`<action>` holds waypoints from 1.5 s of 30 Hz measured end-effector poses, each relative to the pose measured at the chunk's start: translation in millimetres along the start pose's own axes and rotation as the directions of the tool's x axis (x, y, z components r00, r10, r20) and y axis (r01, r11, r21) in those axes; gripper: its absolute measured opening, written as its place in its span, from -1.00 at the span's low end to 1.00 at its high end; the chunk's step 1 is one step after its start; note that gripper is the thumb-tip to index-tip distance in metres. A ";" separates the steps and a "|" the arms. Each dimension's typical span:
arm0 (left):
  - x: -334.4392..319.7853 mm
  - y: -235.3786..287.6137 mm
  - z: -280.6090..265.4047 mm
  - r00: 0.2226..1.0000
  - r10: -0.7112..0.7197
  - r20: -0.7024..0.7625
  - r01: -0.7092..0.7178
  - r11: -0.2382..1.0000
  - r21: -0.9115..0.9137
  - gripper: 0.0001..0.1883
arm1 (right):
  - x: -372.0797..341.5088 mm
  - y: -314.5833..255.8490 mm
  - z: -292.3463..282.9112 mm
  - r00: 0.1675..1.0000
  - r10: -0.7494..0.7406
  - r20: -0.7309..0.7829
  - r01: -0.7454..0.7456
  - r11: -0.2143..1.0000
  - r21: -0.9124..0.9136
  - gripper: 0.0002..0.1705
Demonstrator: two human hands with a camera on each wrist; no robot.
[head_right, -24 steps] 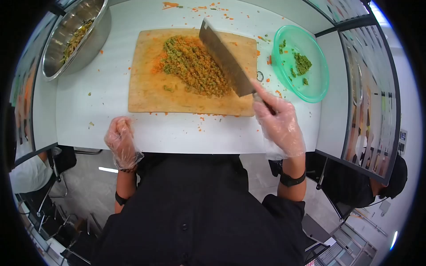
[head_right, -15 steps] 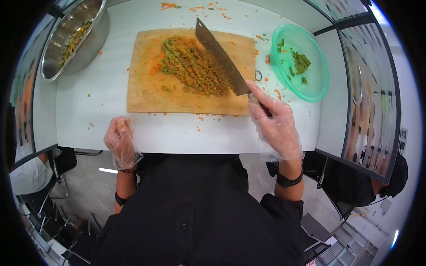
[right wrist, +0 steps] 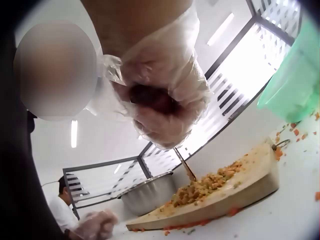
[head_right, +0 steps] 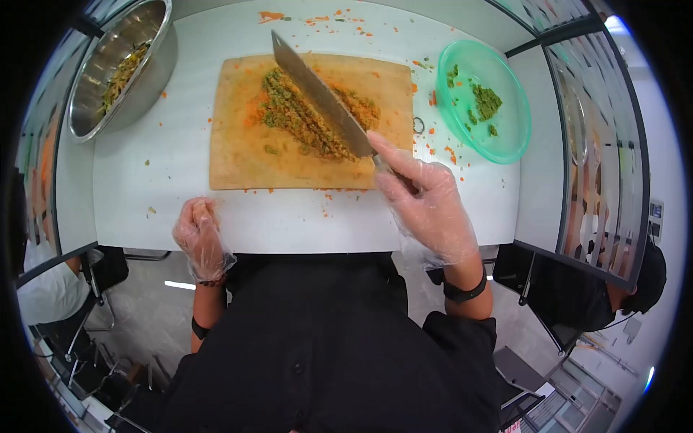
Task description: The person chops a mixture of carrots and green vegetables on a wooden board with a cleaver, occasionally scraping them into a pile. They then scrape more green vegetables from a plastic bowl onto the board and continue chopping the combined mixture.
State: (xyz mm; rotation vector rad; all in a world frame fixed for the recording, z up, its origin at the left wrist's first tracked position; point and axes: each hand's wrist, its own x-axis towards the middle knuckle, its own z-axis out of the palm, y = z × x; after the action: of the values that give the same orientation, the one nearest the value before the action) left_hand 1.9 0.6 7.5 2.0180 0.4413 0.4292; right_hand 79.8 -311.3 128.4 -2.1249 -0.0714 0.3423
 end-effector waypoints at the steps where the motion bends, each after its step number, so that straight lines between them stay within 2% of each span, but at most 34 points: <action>1: -0.6 -0.1 -0.1 1.000 0.021 -0.004 -0.021 1.000 0.007 -0.81 | -1.0 1.1 5.9 1.000 0.021 -0.008 -0.021 0.997 0.071 -0.44; 2: -1.1 0.0 -0.4 0.999 0.042 -0.006 -0.042 0.999 0.016 -0.80 | -1.7 1.4 10.3 0.999 0.045 -0.014 -0.042 0.989 0.143 -0.45; 5: -1.7 0.6 0.7 1.000 0.016 -0.016 -0.015 1.000 0.020 -0.80 | 4.1 1.2 13.1 0.996 -0.089 0.025 0.089 0.996 -0.028 -0.44; 8: -1.9 -0.4 1.0 0.999 0.006 -0.032 -0.006 1.000 0.017 -0.81 | -3.2 0.4 16.2 0.999 -0.033 0.000 0.033 0.994 0.104 -0.44; 11: -1.3 10.1 3.2 0.999 -0.006 -0.034 0.005 0.999 -0.051 -0.81 | 4.8 -0.5 18.9 0.995 -0.074 0.062 0.077 0.996 -0.039 -0.43; 14: -2.2 -2.1 0.3 1.000 -0.002 -0.015 0.003 1.000 0.022 -0.81 | -6.3 -1.1 20.7 0.999 -0.021 0.042 0.017 0.996 0.088 -0.44; 17: -2.5 3.5 1.7 1.000 -0.001 -0.009 0.001 0.999 -0.036 -0.80 | 1.7 -1.4 25.1 0.990 -0.088 0.107 0.092 0.995 -0.031 -0.44; 20: -2.4 -3.2 0.8 0.999 -0.037 -0.008 0.037 0.999 -0.002 -0.80 | -8.1 -5.5 22.2 0.995 -0.086 0.060 0.081 0.994 0.072 -0.44; 23: -1.8 -0.5 2.2 0.999 0.046 -0.030 -0.046 0.999 -0.003 -0.79 | 0.4 -7.3 19.4 0.992 -0.041 0.119 0.053 0.993 -0.103 -0.44; 25: -3.4 -0.4 0.4 0.999 0.030 -0.018 -0.030 0.999 0.026 -0.79 | -6.2 -4.0 21.5 0.994 -0.077 0.079 0.080 0.996 -0.033 -0.44; 29: -2.4 -2.8 1.6 1.000 0.001 -0.023 -0.001 1.000 0.020 -0.78 | 0.2 -2.5 25.0 0.990 -0.109 0.088 0.111 0.994 -0.017 -0.45; 32: -1.2 1.6 2.0 0.999 0.028 -0.029 -0.027 0.999 0.043 -0.78 | -0.3 -9.0 23.6 0.983 -0.147 0.109 0.152 0.988 -0.031 -0.45; 35: -1.2 -2.3 1.5 0.998 0.054 -0.031 -0.053 0.998 0.034 -0.78 | -0.5 -8.2 28.8 0.985 -0.151 0.084 0.148 0.988 0.035 -0.45; 38: -1.8 -0.1 1.9 1.000 0.024 -0.020 -0.024 1.000 0.000 -0.78 | 2.5 -7.2 25.6 0.973 -0.182 0.144 0.197 0.975 -0.098 -0.44; 41: -1.9 -3.0 0.9 1.000 0.024 -0.016 -0.024 0.999 0.029 -0.79 | -4.0 -5.0 25.2 0.985 -0.117 0.127 0.114 0.993 0.027 -0.45; 45: -1.2 0.7 2.7 1.000 0.021 -0.017 -0.020 1.000 0.018 -0.80 | -3.0 -5.7 21.2 0.983 -0.069 0.172 0.072 0.997 -0.011 -0.45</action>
State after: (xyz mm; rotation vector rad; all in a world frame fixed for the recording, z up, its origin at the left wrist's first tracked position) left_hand 2.3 -2.3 6.7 2.0391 0.4369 0.4573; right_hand 71.7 -291.5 122.9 -2.0998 -0.2503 0.4835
